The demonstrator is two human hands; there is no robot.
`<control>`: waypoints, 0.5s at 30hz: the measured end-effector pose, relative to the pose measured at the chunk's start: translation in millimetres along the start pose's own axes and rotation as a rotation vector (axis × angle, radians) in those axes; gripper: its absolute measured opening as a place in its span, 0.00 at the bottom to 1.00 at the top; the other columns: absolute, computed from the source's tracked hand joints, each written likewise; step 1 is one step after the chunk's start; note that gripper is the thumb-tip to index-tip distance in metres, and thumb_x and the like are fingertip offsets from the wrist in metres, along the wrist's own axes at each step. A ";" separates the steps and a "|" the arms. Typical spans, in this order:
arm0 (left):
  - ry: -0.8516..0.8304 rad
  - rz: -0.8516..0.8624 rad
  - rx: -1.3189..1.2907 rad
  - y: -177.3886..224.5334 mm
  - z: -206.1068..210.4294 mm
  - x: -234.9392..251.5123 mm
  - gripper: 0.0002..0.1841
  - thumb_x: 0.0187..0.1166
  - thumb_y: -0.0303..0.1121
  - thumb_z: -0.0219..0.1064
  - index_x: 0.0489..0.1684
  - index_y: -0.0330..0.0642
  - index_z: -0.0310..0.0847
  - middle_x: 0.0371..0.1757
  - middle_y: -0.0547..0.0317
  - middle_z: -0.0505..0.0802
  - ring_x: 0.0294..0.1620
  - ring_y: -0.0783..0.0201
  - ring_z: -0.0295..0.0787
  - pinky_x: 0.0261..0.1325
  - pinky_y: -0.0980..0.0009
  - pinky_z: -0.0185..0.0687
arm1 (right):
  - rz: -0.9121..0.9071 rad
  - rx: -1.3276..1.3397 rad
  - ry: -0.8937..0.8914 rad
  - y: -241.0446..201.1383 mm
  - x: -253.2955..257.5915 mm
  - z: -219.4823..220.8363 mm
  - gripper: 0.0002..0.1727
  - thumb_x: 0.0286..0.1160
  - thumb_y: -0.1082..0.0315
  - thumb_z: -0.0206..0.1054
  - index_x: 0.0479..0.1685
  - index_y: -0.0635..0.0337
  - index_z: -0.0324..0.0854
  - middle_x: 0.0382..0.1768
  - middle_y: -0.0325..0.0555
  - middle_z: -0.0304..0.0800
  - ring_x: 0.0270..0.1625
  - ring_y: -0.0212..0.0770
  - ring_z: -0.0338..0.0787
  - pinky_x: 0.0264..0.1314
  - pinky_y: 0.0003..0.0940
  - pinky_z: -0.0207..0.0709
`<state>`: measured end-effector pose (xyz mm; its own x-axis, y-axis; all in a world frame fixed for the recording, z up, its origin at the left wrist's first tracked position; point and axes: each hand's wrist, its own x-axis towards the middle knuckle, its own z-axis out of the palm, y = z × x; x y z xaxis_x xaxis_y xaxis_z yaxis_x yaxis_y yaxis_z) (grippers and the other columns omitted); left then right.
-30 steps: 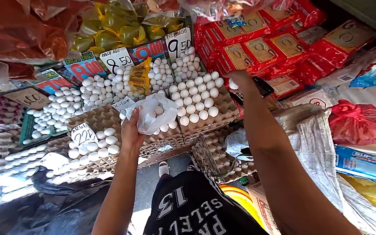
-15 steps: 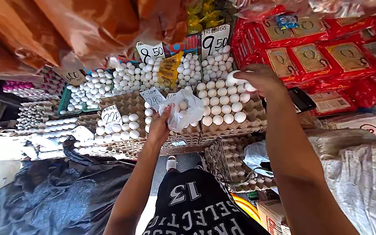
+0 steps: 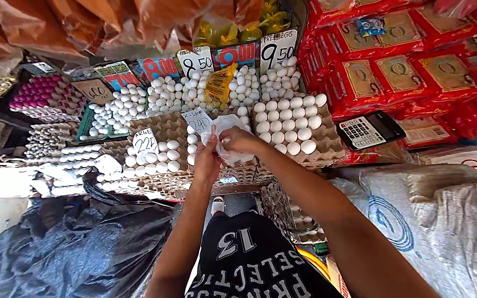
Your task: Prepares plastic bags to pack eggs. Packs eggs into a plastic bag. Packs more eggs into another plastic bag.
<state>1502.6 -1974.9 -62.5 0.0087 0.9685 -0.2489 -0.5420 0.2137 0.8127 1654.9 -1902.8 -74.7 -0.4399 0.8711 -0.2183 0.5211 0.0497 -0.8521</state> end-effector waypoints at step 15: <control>0.016 0.022 -0.092 -0.4 -34.0 8.4 0.17 0.87 0.37 0.64 0.71 0.45 0.75 0.55 0.47 0.92 0.50 0.55 0.94 0.52 0.54 0.93 | -0.136 -0.465 0.021 -13.2 5.9 -5.7 0.18 0.73 0.65 0.69 0.61 0.41 0.93 0.75 0.45 0.85 0.76 0.54 0.83 0.73 0.67 0.76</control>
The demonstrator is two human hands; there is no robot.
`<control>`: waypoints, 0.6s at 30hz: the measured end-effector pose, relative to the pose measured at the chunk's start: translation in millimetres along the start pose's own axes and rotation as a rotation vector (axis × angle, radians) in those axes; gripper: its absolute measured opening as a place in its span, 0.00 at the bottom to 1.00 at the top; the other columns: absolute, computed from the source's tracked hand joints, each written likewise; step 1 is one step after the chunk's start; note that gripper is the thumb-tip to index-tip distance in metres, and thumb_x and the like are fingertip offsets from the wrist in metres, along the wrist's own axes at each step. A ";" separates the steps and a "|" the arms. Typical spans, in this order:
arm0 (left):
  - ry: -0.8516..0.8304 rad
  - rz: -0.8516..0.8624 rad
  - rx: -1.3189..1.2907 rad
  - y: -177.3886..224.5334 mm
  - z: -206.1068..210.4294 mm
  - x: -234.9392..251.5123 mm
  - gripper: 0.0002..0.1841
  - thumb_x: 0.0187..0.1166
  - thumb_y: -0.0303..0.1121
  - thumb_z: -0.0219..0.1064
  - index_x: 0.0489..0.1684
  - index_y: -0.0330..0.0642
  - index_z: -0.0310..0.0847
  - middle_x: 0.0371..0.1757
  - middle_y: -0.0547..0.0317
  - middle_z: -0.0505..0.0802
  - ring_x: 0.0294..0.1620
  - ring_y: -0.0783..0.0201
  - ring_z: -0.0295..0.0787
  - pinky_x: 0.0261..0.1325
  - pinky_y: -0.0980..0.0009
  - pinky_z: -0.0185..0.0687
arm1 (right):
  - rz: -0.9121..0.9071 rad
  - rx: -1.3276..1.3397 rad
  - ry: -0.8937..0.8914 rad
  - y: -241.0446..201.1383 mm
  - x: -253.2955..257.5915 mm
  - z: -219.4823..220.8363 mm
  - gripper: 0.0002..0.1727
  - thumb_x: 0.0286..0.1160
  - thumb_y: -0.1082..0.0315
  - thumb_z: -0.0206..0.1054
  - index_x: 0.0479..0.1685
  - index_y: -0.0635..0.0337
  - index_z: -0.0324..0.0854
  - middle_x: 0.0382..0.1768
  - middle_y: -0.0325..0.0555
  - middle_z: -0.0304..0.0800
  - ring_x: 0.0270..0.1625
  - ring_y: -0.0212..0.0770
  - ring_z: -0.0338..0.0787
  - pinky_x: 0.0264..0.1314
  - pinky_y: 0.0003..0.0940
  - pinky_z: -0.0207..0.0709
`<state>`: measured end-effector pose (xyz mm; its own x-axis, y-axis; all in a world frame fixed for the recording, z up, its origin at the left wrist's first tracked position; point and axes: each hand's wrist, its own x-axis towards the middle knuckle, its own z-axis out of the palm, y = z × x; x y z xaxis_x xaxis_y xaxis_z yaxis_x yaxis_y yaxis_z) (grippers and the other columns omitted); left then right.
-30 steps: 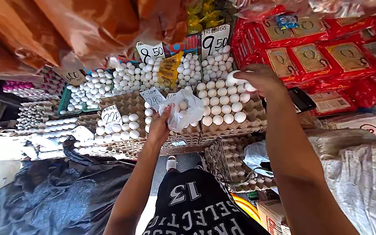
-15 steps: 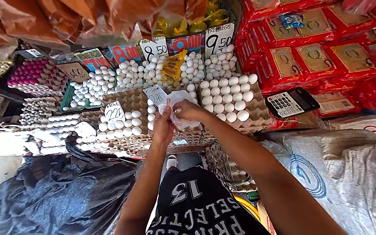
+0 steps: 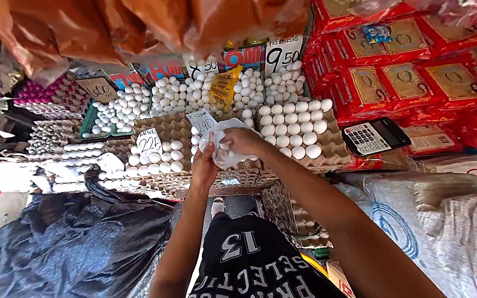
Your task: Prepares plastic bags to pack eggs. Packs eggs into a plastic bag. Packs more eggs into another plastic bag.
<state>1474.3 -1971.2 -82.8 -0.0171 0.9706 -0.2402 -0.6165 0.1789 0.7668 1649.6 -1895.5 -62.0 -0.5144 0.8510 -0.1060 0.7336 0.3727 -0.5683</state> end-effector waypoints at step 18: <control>-0.025 -0.093 0.126 -4.8 18.8 9.0 0.19 0.87 0.36 0.64 0.73 0.43 0.75 0.57 0.45 0.92 0.50 0.53 0.93 0.51 0.54 0.93 | -0.062 -0.514 0.059 62.0 27.8 -10.8 0.16 0.64 0.62 0.76 0.53 0.52 0.89 0.55 0.53 0.91 0.63 0.61 0.88 0.56 0.65 0.82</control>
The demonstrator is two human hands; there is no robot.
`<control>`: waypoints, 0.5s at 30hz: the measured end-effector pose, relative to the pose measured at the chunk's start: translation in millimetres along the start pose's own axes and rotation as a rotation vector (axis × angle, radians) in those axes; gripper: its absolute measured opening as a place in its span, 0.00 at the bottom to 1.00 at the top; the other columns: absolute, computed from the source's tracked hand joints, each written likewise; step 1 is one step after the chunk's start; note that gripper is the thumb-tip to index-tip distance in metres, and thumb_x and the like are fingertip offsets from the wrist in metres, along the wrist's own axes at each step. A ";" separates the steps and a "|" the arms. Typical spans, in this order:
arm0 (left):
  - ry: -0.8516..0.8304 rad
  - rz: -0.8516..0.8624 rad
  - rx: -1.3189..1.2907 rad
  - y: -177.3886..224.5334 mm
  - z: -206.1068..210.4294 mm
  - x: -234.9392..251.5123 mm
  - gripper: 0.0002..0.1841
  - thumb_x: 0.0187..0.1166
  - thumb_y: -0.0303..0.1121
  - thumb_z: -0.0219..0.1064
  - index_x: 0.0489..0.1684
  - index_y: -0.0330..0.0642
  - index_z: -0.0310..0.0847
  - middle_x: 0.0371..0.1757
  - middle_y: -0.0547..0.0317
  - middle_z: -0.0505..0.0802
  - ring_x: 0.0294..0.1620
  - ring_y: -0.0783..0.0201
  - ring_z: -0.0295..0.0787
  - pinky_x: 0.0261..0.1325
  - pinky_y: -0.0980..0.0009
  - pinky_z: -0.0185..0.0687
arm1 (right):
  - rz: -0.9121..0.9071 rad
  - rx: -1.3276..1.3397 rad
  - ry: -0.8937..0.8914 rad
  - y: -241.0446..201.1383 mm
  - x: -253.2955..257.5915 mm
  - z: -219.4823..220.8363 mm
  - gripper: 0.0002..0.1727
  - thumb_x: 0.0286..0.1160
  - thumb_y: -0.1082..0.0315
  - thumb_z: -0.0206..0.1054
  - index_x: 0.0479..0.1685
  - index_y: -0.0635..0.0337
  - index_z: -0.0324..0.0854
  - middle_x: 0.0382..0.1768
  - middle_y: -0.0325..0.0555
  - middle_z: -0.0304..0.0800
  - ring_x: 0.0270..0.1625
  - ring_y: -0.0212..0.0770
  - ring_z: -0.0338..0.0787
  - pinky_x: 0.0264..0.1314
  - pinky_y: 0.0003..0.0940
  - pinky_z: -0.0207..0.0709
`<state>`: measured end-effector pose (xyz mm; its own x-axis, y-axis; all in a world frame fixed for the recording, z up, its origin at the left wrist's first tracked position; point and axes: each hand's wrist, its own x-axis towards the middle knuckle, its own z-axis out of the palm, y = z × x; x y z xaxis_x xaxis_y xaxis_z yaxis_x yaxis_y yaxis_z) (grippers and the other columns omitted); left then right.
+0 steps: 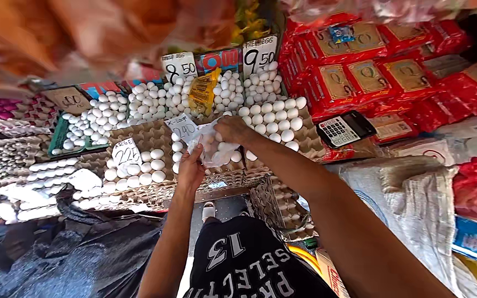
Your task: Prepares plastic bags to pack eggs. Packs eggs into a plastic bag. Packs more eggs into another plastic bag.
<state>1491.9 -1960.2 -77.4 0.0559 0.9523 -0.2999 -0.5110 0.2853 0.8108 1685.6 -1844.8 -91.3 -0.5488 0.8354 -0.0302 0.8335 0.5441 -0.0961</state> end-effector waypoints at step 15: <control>-0.036 0.045 -0.061 9.1 -10.1 9.7 0.17 0.89 0.33 0.60 0.73 0.42 0.72 0.53 0.45 0.92 0.47 0.54 0.95 0.50 0.53 0.94 | 0.662 0.496 0.278 150.0 -196.6 -81.9 0.29 0.55 0.60 0.87 0.58 0.61 0.85 0.51 0.60 0.92 0.55 0.61 0.91 0.62 0.70 0.81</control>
<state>1479.1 -1949.5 -78.1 0.0614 0.9677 -0.2446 -0.5646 0.2358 0.7910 1923.7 -1921.0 -18.3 0.1281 0.9918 0.0050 0.8162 -0.1025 -0.5686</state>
